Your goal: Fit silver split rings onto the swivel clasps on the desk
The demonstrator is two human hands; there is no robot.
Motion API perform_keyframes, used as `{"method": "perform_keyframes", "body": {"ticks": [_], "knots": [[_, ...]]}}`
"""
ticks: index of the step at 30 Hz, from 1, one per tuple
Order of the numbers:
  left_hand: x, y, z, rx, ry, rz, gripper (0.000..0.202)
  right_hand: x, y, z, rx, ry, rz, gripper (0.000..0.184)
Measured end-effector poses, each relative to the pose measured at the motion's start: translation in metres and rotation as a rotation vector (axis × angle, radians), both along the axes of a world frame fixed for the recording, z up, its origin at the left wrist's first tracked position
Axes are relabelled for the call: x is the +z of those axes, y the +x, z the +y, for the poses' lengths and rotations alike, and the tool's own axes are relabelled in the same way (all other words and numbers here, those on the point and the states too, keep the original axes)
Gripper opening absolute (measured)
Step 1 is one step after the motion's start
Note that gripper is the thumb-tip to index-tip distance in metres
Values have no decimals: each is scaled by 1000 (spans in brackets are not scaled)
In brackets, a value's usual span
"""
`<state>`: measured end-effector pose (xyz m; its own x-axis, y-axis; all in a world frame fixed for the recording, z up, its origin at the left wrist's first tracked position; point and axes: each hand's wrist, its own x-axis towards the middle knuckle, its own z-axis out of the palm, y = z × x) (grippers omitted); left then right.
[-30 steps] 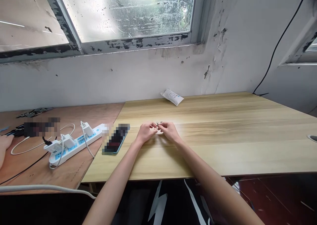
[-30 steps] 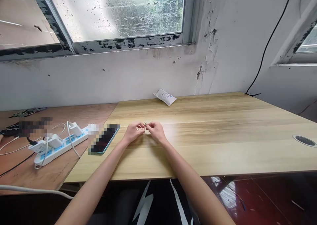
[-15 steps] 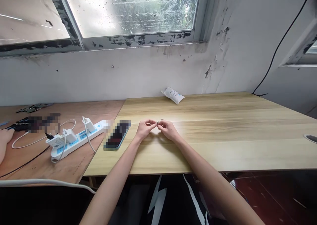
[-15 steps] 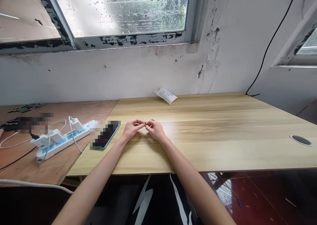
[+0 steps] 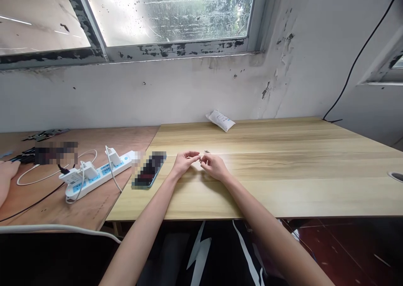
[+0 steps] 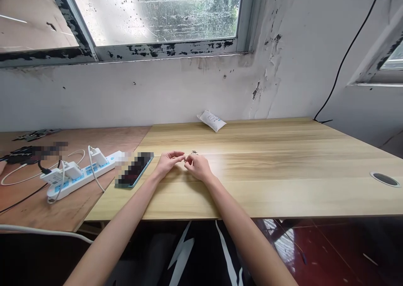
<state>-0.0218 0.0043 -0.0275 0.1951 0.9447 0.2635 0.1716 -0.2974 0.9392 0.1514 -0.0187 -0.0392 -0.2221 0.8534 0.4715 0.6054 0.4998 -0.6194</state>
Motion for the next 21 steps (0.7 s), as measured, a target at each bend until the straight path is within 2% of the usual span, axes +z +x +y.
{"method": "perform_keyframes", "body": {"ticks": [8, 12, 21], "knots": [[-6, 2, 0, -14, 99, 148, 20, 3, 10, 2, -92, 49, 12, 16], [-6, 3, 0, 26, 175, 186, 17, 2, 12, 3, -99, 64, 2, 15], [-5, 3, -3, 49, 237, 255, 12, 0, 19, 2, -146, 103, -68, 12]]}}
